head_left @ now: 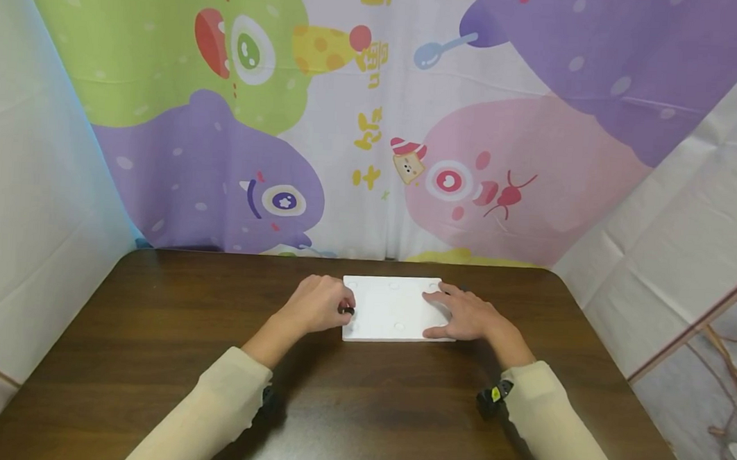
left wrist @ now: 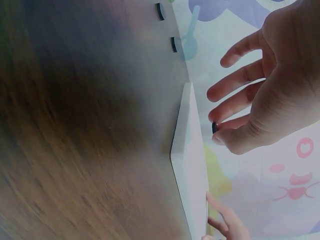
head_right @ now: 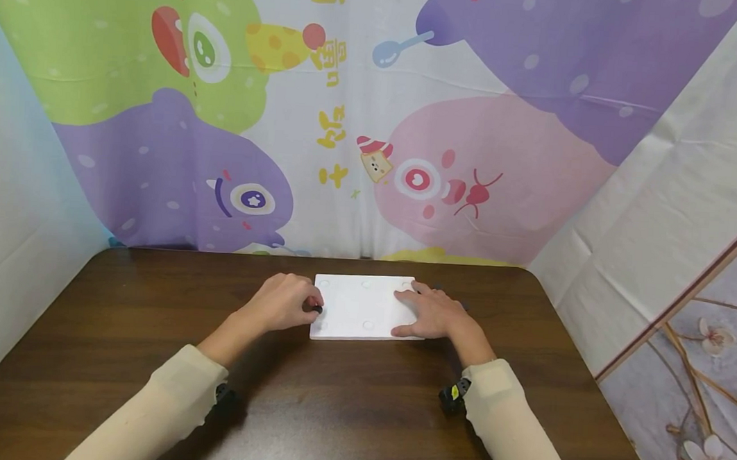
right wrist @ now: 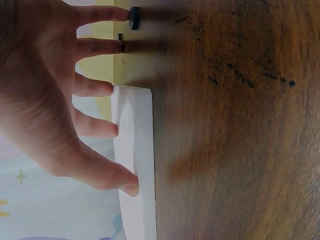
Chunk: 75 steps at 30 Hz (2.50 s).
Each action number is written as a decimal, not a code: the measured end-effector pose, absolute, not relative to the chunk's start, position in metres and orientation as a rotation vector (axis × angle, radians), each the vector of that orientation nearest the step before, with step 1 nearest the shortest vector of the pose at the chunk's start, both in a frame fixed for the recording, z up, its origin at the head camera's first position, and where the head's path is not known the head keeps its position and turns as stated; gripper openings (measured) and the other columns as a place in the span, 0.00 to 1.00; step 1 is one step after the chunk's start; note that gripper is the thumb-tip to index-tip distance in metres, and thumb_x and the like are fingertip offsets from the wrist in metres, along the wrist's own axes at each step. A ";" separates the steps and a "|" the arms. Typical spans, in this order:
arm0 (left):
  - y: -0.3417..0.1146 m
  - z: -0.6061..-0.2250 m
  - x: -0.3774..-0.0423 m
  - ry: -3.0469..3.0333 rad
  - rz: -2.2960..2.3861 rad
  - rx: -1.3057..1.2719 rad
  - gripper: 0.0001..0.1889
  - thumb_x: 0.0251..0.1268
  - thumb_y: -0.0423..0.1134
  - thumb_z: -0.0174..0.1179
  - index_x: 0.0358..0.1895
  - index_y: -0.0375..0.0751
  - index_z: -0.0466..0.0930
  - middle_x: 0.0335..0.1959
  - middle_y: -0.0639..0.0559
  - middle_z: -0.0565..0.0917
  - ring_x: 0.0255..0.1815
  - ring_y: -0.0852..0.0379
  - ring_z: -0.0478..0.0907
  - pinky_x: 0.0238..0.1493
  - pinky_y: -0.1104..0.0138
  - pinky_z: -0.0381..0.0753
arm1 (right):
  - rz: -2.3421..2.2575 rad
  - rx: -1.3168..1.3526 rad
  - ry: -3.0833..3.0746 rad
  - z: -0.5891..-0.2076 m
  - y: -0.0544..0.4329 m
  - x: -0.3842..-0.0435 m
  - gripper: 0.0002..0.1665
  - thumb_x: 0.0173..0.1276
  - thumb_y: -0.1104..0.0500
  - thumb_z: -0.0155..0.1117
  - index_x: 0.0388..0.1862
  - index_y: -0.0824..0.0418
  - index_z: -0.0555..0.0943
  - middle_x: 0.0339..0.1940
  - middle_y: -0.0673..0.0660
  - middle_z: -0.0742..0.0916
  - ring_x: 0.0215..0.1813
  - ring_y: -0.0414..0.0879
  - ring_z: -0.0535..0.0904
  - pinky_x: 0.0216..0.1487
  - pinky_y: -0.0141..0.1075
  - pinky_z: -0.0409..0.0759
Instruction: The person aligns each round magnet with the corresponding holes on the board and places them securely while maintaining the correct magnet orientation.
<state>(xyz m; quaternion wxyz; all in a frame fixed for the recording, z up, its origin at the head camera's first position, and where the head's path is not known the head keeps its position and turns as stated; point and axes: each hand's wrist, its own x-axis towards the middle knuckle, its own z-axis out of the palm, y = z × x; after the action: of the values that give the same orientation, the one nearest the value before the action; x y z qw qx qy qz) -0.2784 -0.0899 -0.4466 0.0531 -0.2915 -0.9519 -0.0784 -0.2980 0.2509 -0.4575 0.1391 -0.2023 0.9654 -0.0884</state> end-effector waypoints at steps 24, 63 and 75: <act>-0.086 -0.448 -0.271 -2.890 -0.244 -0.977 0.05 0.69 0.44 0.79 0.44 0.52 0.98 0.39 0.59 0.97 0.38 0.59 0.90 0.45 0.59 0.89 | -0.259 -0.585 2.796 -0.459 0.252 -0.300 0.56 0.71 0.28 0.73 0.91 0.48 0.69 0.95 0.68 0.64 0.86 0.81 0.68 0.76 0.84 0.70; -0.086 -0.461 -0.270 -2.905 -0.284 -1.016 0.03 0.72 0.41 0.79 0.44 0.52 1.00 0.44 0.55 0.97 0.47 0.56 0.93 0.49 0.60 0.93 | -0.261 -0.582 2.789 -0.459 0.251 -0.301 0.56 0.71 0.27 0.73 0.91 0.48 0.69 0.95 0.68 0.63 0.87 0.81 0.67 0.78 0.84 0.68; -0.087 -0.470 -0.275 -2.870 -0.381 -1.046 0.06 0.69 0.38 0.80 0.46 0.47 1.00 0.44 0.52 0.96 0.46 0.52 0.93 0.48 0.55 0.94 | -0.252 -0.580 2.783 -0.459 0.252 -0.299 0.57 0.71 0.27 0.73 0.91 0.48 0.68 0.95 0.68 0.63 0.87 0.82 0.66 0.77 0.84 0.68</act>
<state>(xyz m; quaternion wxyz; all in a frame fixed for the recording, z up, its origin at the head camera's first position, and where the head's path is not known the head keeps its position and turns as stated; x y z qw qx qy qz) -0.2748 -0.0874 -0.4702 0.0315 -0.3396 -0.9319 -0.1237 -0.2993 0.2518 -0.4586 0.1431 -0.2013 0.9651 -0.0875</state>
